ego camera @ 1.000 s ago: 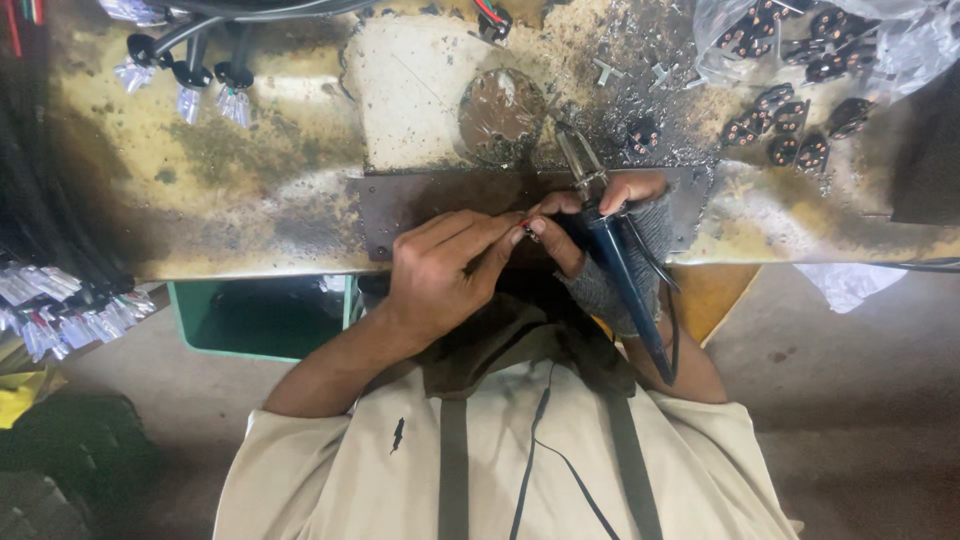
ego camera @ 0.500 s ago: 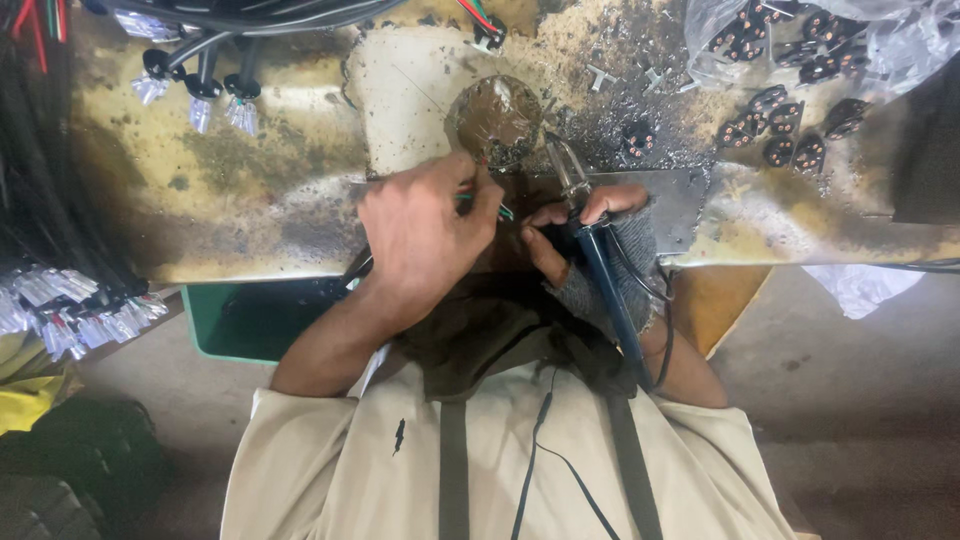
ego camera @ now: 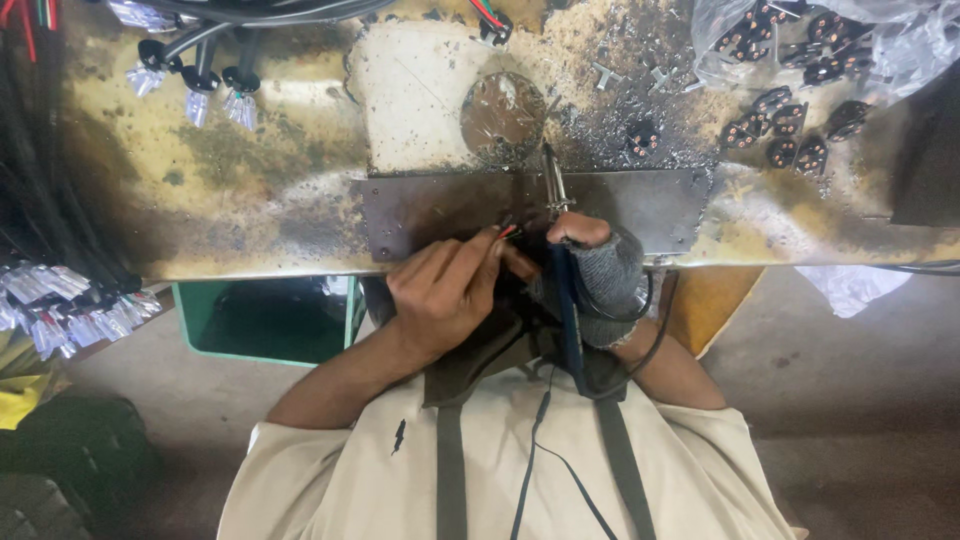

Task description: The person uses a soldering iron to join wires to small black electronic components on a metal workbench. They repeatedly pick up components, align wires, apply solder, and place the finished units back on the table.

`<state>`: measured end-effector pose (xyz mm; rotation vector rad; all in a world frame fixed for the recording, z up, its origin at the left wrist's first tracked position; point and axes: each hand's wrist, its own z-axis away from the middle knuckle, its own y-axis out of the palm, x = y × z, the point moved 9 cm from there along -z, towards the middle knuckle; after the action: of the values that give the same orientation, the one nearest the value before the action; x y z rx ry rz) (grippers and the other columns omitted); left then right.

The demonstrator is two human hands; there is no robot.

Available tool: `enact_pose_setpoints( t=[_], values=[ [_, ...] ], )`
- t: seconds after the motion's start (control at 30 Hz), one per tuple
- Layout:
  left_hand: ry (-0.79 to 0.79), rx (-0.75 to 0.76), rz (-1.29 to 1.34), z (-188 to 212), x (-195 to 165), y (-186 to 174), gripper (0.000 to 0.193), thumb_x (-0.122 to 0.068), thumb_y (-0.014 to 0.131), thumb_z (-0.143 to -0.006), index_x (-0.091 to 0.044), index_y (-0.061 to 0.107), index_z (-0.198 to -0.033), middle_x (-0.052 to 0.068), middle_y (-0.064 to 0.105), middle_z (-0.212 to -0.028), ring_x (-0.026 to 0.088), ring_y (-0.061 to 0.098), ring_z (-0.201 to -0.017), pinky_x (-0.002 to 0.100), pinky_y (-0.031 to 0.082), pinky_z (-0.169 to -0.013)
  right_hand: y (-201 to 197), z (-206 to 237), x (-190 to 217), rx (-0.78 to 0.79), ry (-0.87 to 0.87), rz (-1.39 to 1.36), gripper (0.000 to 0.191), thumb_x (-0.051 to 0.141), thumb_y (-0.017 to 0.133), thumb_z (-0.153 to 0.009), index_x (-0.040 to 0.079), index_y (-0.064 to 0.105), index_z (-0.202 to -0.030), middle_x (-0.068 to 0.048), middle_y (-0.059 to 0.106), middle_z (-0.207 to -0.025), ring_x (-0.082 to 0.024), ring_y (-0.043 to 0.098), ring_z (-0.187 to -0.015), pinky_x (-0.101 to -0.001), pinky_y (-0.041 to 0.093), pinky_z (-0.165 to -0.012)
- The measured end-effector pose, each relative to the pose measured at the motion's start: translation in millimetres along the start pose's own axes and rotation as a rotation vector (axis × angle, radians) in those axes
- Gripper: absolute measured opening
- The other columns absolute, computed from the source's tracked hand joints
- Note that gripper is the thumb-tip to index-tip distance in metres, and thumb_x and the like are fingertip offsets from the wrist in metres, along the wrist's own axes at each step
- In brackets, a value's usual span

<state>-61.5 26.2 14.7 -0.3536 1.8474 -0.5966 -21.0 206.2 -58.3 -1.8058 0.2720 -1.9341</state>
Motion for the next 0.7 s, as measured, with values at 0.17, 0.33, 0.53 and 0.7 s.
enact_pose_setpoints(
  t=[0.17, 0.33, 0.53, 0.7],
  values=[
    [-0.077, 0.17, 0.4, -7, 1, 5, 0.01, -0.009, 0.075, -0.097, -0.004, 0.072, -0.104, 0.011, 0.071, -0.084, 0.024, 0.069, -0.068, 0.032, 0.052, -0.059, -8, -9, 8, -0.065, -0.044, -0.254, 0.032, 0.002, 0.077, -0.091, 0.005, 0.051, -0.11, -0.012, 0.067, -0.101, -0.021, 0.067, -0.089, -0.034, 0.054, -0.081],
    [-0.065, 0.461, 0.365, -23, 4, 10, 0.007, -0.011, 0.073, -0.095, -0.005, 0.07, -0.096, 0.01, 0.067, -0.08, 0.027, 0.067, -0.065, 0.038, 0.05, -0.057, -7, -15, 17, 0.06, -0.015, -0.385, 0.037, -0.002, 0.075, -0.09, 0.007, 0.05, -0.116, -0.008, 0.059, -0.106, -0.016, 0.061, -0.095, -0.0303, 0.052, -0.087],
    [-0.006, 0.394, 0.04, -35, 1, 0, 0.008, -0.009, 0.072, -0.091, -0.007, 0.071, -0.099, 0.011, 0.061, -0.085, 0.033, 0.067, -0.077, 0.045, 0.052, -0.064, 15, -2, -23, 0.18, 0.454, -0.905, 0.008, 0.004, 0.063, -0.106, 0.004, 0.059, -0.099, -0.004, 0.059, -0.075, -0.012, 0.056, -0.071, -0.0281, 0.048, -0.066],
    [-0.099, 0.404, 0.031, -37, 7, 5, 0.008, -0.012, 0.075, -0.086, -0.009, 0.072, -0.094, 0.011, 0.061, -0.084, 0.034, 0.066, -0.074, 0.047, 0.051, -0.063, 13, -13, -34, 0.154, 0.338, -0.708, 0.012, 0.009, 0.06, -0.103, 0.004, 0.057, -0.092, -0.004, 0.055, -0.08, -0.011, 0.052, -0.07, -0.0298, 0.045, -0.064]
  ],
)
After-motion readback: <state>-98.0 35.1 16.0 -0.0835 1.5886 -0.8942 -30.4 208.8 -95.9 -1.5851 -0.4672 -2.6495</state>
